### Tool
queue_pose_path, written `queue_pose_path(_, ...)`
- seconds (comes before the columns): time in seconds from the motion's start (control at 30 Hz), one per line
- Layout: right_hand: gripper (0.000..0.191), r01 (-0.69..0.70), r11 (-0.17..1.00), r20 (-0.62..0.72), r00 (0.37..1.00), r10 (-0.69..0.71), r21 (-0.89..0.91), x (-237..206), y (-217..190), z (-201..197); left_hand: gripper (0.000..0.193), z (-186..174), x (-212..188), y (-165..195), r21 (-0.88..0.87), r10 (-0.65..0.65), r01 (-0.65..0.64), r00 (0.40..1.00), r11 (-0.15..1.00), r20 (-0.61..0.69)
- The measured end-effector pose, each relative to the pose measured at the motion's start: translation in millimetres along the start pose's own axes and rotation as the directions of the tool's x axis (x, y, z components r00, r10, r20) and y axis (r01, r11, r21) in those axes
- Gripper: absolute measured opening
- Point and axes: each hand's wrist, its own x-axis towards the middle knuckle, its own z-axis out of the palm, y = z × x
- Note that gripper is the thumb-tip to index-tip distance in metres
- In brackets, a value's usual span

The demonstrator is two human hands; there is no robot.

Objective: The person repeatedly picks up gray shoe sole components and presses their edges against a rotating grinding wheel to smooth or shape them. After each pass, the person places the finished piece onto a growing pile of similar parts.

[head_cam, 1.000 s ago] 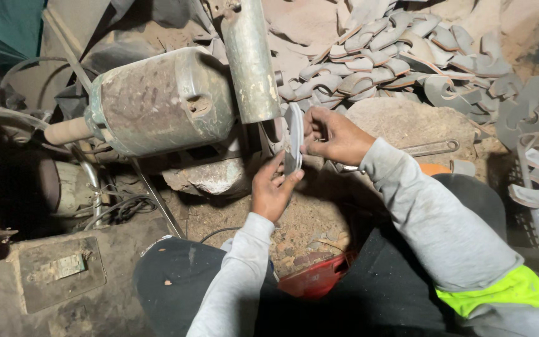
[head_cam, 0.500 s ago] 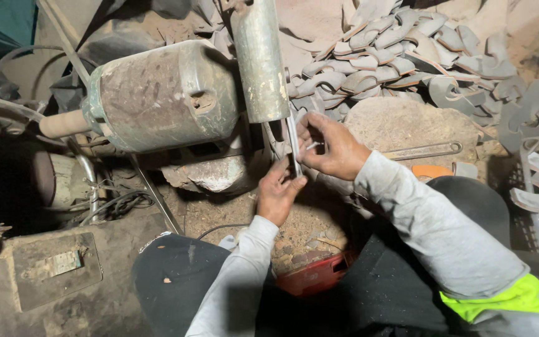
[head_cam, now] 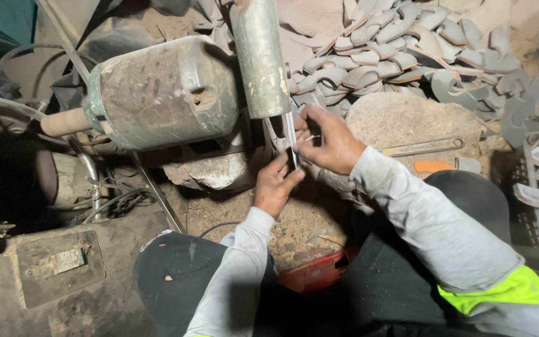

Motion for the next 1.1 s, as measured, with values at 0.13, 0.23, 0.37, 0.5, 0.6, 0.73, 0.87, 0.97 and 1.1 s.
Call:
queue_pose_path(0.13, 0.030, 0.084, 0.972, 0.086, 0.994, -0.066, -0.218, -5, -1, -10, 0.066, 21, -12, -6, 0.160, 0.051, -0.031, 0.991, 0.987, -0.126)
queue_pose_path(0.23, 0.045, -0.043, 0.980, 0.378, 0.919, 0.116, -0.195, -3, -2, -29, 0.068, 27, -23, 10, 0.636, 0.246, -0.056, 0.945, 0.770, -0.215)
queue_pose_path(0.37, 0.045, -0.190, 0.981, 0.304, 0.938, 0.167, 0.048, 2, 5, -39, 0.064, 26, -17, 33, 0.777, 0.169, 0.146, 0.936, 0.612, -0.309)
queue_pose_path(0.5, 0.031, -0.075, 0.965, 0.171, 0.985, 0.032, 0.251, 7, 11, -31, 0.055, 23, 2, 38, 0.466, 0.107, -0.008, 0.977, 0.885, -0.187)
queue_pose_path(0.6, 0.029, -0.076, 0.961, 0.076, 0.995, 0.057, 0.266, 7, 8, -27, 0.063, 21, 12, 36, 0.183, -0.013, 0.039, 0.990, 0.982, -0.141)
queue_pose_path(0.73, 0.029, -0.111, 0.956, 0.008, 0.994, 0.112, 0.272, 14, -2, -19, 0.053, 18, 17, 38, 0.044, -0.007, 0.012, 0.994, 0.999, -0.106)
queue_pose_path(0.87, 0.029, -0.077, 0.970, -0.008, 0.997, 0.081, 0.230, 19, -9, -19, 0.049, 18, 19, 44, -0.002, -0.037, 0.037, 0.993, 0.999, -0.110)
queue_pose_path(0.97, 0.030, -0.077, 0.974, -0.030, 0.996, 0.085, 0.214, 21, -10, -18, 0.049, 19, 19, 50, 0.023, -0.027, 0.030, 0.992, 0.999, -0.126)
queue_pose_path(1.1, 0.030, -0.064, 0.976, -0.030, 0.997, 0.072, 0.207, 22, -10, -17, 0.046, 21, 18, 57, -0.001, 0.021, -0.021, 0.996, 1.000, -0.081)
